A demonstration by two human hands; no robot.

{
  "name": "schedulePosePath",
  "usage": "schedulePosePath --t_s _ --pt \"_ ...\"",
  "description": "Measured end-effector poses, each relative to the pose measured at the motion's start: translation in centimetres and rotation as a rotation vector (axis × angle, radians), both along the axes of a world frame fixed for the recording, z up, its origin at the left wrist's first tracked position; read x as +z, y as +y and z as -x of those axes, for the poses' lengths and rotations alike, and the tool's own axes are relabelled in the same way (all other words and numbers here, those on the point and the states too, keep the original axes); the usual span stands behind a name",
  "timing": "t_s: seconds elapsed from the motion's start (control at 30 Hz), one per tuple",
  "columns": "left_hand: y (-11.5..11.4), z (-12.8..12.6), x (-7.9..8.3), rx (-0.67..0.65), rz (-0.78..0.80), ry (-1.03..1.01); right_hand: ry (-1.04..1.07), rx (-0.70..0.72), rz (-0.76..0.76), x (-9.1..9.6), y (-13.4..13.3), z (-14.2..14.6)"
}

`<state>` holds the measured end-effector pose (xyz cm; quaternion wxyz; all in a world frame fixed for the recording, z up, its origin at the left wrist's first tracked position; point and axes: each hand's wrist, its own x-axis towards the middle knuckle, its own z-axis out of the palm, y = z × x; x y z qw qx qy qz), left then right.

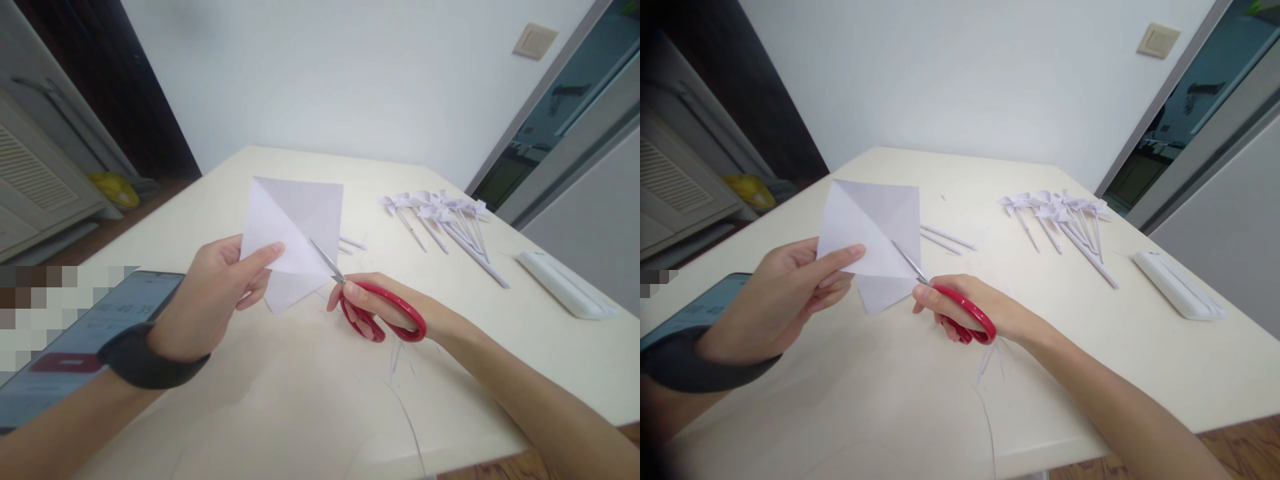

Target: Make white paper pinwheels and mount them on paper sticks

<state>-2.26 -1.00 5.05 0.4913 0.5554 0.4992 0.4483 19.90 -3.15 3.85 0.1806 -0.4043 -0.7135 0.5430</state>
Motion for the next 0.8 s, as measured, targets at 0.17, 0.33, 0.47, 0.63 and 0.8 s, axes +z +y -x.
schedulePosePath --t_s 0.17,0.33,0.47,0.63,0.8 --pt "0.14 0.02 -0.2 0.016 -0.016 -0.023 0.0 -0.015 -0.01 0.11 -0.12 0.05" --pt "0.16 0.08 -0.32 -0.005 -0.009 -0.02 0.013 0.012 -0.034 0.27 -0.06 0.08" --pt "0.15 0.14 -0.46 -0.009 -0.011 -0.016 0.02 0.024 -0.025 0.28 0.0 0.24" --pt "0.08 0.09 -0.4 -0.01 -0.01 -0.028 0.02 -0.002 -0.013 0.08 -0.06 0.39" --pt "-0.02 0.02 -0.22 -0.017 0.012 -0.031 0.014 -0.026 0.005 -0.02 -0.18 0.27"
